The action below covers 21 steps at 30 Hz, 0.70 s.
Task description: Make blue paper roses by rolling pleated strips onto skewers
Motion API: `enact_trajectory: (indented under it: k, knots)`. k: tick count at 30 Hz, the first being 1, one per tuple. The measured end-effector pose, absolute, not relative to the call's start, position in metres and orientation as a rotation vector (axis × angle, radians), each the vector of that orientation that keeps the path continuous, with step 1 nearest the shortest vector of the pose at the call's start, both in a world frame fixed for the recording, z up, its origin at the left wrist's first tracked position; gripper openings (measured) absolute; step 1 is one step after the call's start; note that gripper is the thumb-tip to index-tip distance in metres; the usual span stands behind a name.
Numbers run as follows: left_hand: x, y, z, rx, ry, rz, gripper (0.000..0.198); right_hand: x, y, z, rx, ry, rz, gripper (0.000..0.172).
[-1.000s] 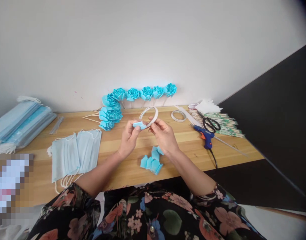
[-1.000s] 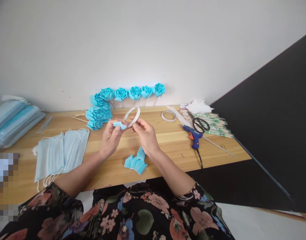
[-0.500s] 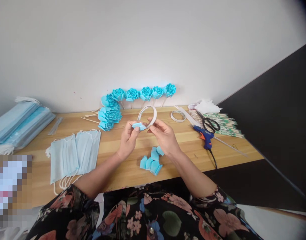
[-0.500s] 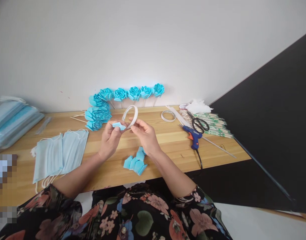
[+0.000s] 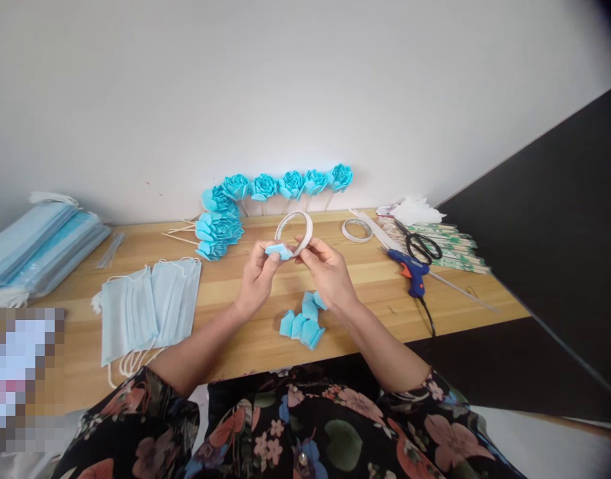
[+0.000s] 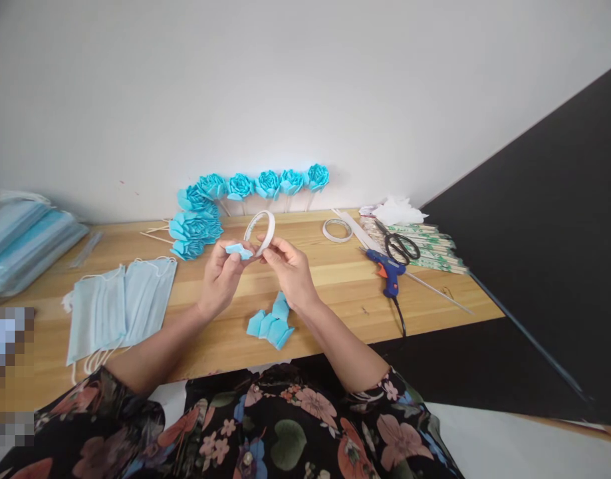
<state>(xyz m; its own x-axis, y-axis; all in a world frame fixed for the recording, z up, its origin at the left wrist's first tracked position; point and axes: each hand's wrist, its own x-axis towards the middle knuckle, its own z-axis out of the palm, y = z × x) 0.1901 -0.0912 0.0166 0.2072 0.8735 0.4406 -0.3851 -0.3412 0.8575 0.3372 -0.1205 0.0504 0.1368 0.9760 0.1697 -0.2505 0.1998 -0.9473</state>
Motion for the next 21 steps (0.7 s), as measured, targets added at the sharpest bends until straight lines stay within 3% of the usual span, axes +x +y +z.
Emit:
enact_trajectory:
  k: [14, 17, 21]
  knots:
    - [0.191, -0.086, 0.014, 1.31, 0.556, 1.41, 0.023, 0.345, -0.117, 0.05, -0.977, -1.045, 1.121, 0.038]
    - [0.191, -0.084, 0.016, 1.304, 0.578, 1.431, 0.022, 0.352, -0.12, 0.048, -1.159, -1.155, 0.87, 0.032]
    - [0.192, -0.081, 0.015, 1.312, 0.602, 1.429, 0.024, 0.366, -0.125, 0.048, -1.334, -1.435, 0.24, 0.024]
